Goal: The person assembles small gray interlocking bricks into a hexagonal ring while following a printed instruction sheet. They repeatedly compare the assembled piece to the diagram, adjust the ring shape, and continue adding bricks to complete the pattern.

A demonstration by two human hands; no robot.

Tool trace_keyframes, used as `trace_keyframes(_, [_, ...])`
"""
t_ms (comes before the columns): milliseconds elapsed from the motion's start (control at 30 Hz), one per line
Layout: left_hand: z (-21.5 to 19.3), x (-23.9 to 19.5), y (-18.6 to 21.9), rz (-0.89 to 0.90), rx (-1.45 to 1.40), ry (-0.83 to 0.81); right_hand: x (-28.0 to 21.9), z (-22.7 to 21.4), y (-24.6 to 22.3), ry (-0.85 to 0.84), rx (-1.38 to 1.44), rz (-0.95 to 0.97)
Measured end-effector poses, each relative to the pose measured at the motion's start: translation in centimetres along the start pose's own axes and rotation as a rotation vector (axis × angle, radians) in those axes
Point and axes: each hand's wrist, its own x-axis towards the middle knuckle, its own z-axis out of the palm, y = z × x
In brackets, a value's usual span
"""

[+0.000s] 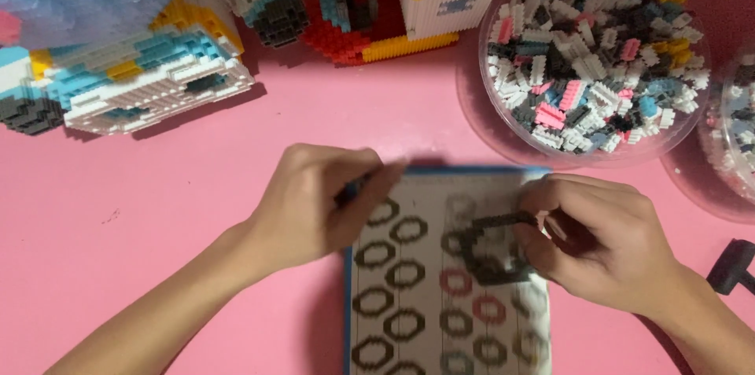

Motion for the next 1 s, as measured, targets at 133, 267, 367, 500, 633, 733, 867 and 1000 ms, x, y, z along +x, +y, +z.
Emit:
trace_keyframes(133, [0.8, -0.8, 0.9, -0.281, 0.023, 0.159, 0.1, -0.3, -1.4, 0.078, 0.075, 0.018])
trace_keyframes(267, [2.0, -1.9, 2.3, -0.232, 0.194, -0.021, -1.0, -1.0, -1.0, 0.035, 0.262, 0.171])
trace_keyframes(367, [2.8, -2.9, 1.6, -0.078, 0.323, 0.081, -0.3, -0.7, -1.8, -0.054, 0.319, 0.208])
trace_keyframes(500, [1.1, -2.8, 0.4, 0.161, 0.283, 0.089, 0.7, 0.5, -2.5, -0.078, 0.160, 0.015])
trace_keyframes(633, [0.2, -3.1, -0.9, 0.323, 0.417, -0.004, 1.1, 0.6, -2.1, -0.054, 0.085, -0.104])
trace_keyframes(733, [0.4, -4.0, -2.0, 0.324, 0.401, -0.135, 1.2, 0.0, -1.5, -0.101, 0.032, -0.143])
trace_keyframes(867, [1.0, -4.5, -0.9, 0.272, 0.374, -0.174, 0.8, -1.3, -0.7, -0.249, 0.001, -0.054])
trace_keyframes(1000, [1.9, -3.7, 0.1, 0.236, 0.281, -0.167, 0.9, -2.8, -0.4, -0.333, 0.029, 0.014])
